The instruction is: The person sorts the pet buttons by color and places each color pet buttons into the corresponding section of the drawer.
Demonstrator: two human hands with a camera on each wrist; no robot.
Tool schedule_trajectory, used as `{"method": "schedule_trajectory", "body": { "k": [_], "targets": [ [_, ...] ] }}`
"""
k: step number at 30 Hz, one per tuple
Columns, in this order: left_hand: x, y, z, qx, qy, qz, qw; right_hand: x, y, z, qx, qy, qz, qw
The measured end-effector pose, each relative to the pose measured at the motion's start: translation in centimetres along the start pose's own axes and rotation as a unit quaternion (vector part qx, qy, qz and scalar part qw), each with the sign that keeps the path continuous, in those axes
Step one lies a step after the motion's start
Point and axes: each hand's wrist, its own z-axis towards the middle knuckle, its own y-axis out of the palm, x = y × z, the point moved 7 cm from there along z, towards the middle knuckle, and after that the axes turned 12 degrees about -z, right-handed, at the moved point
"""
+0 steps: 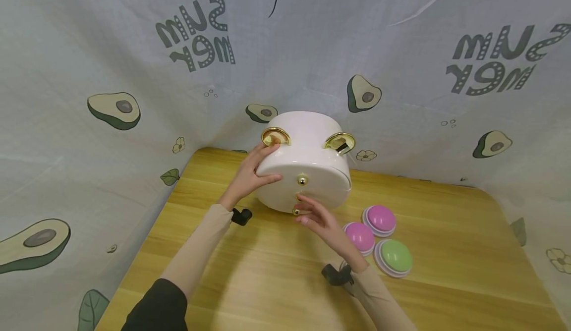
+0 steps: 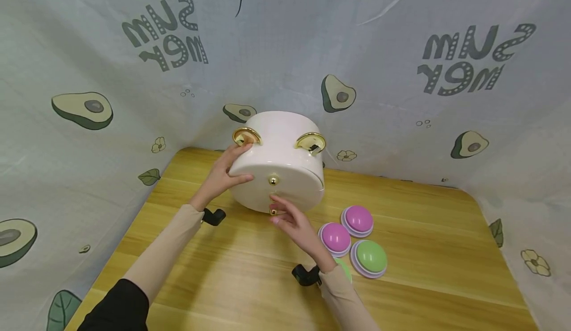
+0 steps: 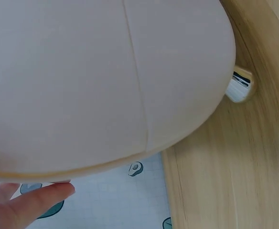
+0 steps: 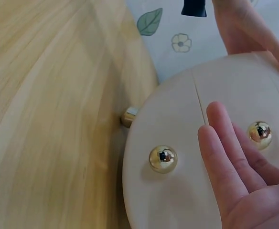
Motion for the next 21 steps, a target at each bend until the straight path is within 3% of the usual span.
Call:
{"method": "schedule_trajectory", "body": {
  "k": [7,21],
  "targets": [
    [0.08,-0.10,-0.07,0.004,-0.015,-0.004,0.9999,-0.03,-0.08,0.36,-0.010,0.010,0.000,0.9999],
    [0.24,-0.03,-0.06,0.011,-0.008,-0.012,0.9998,-0.01,-0.37,1.01,-0.009,0.013,-0.010,0.9998]
  ]
}}
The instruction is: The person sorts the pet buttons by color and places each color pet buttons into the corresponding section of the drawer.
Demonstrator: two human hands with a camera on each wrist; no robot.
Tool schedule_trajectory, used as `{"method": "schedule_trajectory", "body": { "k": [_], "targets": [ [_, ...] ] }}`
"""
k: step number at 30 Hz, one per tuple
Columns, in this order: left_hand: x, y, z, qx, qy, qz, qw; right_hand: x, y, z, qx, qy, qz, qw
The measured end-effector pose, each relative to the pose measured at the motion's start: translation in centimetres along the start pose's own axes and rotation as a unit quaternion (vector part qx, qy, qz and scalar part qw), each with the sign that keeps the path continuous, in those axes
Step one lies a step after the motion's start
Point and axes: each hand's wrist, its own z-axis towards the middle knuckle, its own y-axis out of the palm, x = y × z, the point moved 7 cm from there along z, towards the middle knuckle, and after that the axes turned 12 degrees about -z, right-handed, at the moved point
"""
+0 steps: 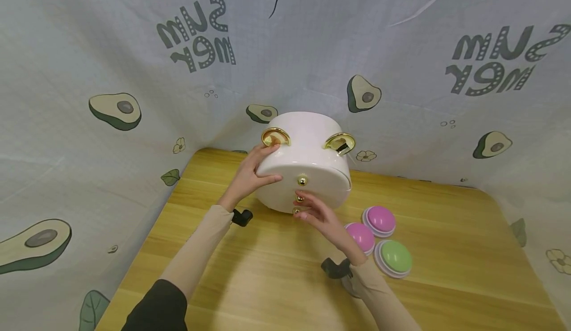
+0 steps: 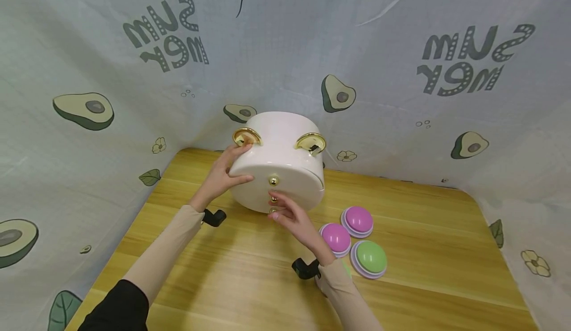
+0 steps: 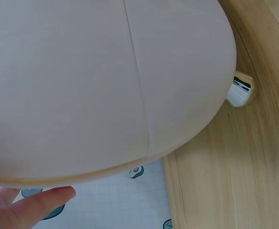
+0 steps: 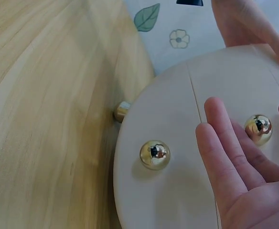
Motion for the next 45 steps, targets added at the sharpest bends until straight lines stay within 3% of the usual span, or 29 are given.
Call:
{"method": "schedule_trajectory", "body": {
  "k": [19,45],
  "targets": [
    [0.0,0.2,0.0,-0.003,-0.015,-0.013,0.9998,0.3,-0.3,0.0,0.000,0.005,0.013,0.9999],
    [0.1,0.0,-0.1,-0.005,-0.028,-0.012,0.9995,-0.9,1.5,-3.2,-0.004,0.012,-0.001,0.9999]
  ]
}}
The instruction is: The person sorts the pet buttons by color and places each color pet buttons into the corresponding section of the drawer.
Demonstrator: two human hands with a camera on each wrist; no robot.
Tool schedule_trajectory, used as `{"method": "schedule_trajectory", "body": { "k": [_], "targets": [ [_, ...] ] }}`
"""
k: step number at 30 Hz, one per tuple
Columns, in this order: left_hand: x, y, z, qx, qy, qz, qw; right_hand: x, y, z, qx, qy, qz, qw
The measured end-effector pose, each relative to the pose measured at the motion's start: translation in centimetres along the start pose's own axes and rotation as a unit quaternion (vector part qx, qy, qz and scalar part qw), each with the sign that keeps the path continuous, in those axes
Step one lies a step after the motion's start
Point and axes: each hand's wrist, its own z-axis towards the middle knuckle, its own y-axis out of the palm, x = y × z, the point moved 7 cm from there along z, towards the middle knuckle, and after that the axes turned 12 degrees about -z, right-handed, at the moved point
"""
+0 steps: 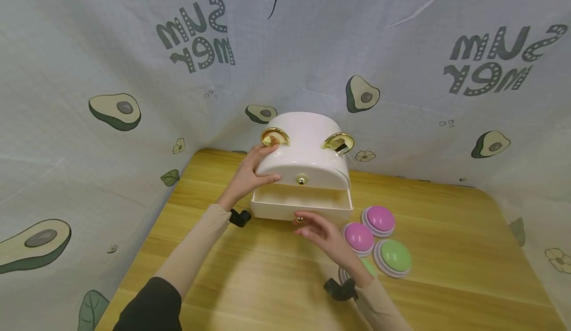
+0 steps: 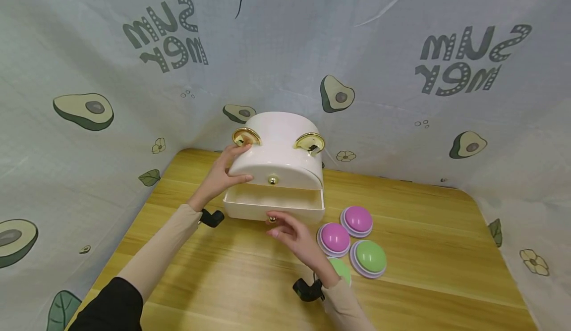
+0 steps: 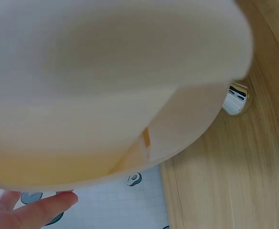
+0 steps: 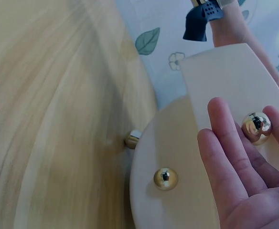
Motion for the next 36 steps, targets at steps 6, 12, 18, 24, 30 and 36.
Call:
{"method": "schedule_trajectory", "body": {
  "k": [6,12,18,24,30,36],
  "targets": [
    [2.4,0.1,-0.4,-0.006,-0.018,-0.006,0.9998,-0.2,0.4,-0.8,-0.003,-0.002,-0.009,0.9999],
    [4.3,0.1,-0.7,-0.010,-0.031,-0.012,0.9994,-0.4,0.8,-1.8,-0.003,0.001,-0.020,0.9998],
    [4.2,0.1,-0.7,-0.010,-0.030,-0.012,0.9994,-0.7,1.6,-2.8,-0.007,0.016,-0.017,0.9997],
    [4.2,0.2,-0.6,-0.014,-0.030,-0.013,0.9994,-1.3,2.2,-3.8,-0.009,-0.007,-0.031,0.9995],
    [4.2,0.1,-0.7,-0.011,-0.022,-0.017,0.9996,-1.8,3.0,-5.0,-0.024,0.006,-0.014,0.9996],
    [4.0,0.1,-0.6,-0.011,-0.020,-0.015,0.9996,-2.4,3.6,-5.7,-0.030,0.002,0.002,0.9995]
  ]
}}
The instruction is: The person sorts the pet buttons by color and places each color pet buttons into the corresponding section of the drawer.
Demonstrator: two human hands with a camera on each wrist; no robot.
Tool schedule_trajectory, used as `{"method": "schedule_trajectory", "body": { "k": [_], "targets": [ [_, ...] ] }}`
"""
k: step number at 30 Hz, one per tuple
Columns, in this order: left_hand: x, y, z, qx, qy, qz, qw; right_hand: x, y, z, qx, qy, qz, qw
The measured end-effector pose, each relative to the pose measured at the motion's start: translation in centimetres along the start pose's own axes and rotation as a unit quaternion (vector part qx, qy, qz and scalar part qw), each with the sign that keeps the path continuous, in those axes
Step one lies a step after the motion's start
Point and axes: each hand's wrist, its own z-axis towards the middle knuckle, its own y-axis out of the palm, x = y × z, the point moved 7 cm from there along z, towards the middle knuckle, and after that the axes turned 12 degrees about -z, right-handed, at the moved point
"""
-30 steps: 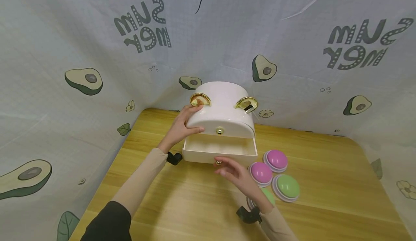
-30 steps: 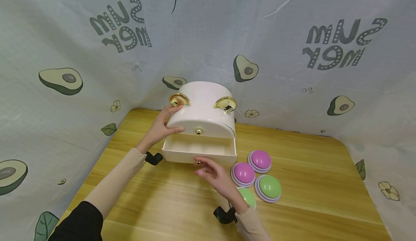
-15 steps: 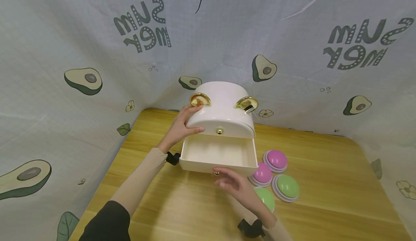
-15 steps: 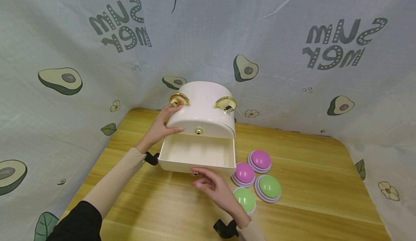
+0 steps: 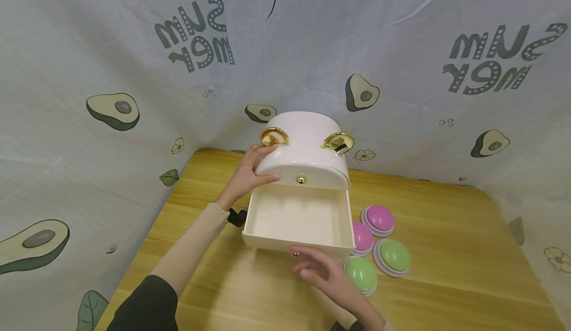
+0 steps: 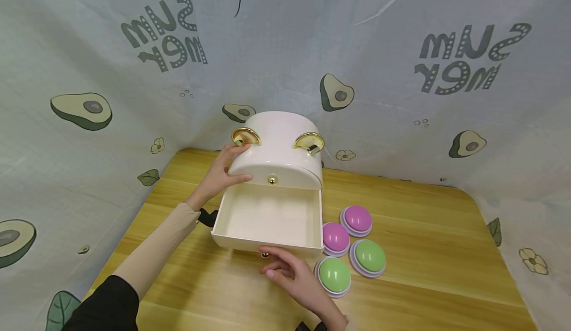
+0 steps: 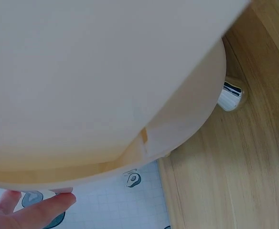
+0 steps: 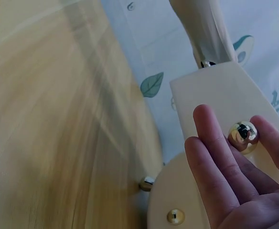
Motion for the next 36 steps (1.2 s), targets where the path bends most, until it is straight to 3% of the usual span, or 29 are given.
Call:
{"method": "schedule_trajectory", "body": {
  "k": [11,27,31,36],
  "targets": [
    [0.0,0.1,0.0,-0.001,-0.002,-0.001,1.0000,-0.2,0.3,-0.5,0.010,-0.018,-0.009,0.9997],
    [-0.1,0.0,0.0,0.004,0.000,0.000,1.0000,-0.1,0.6,-1.1,0.002,-0.012,-0.021,0.9997],
    [-0.1,0.0,0.0,0.002,0.001,-0.002,1.0000,-0.3,0.3,-1.5,-0.002,-0.035,-0.008,0.9994],
    [-3.1,-0.1,0.7,0.005,-0.001,-0.001,1.0000,-1.7,-1.1,-2.4,0.011,-0.086,-0.008,0.9962]
  ]
}}
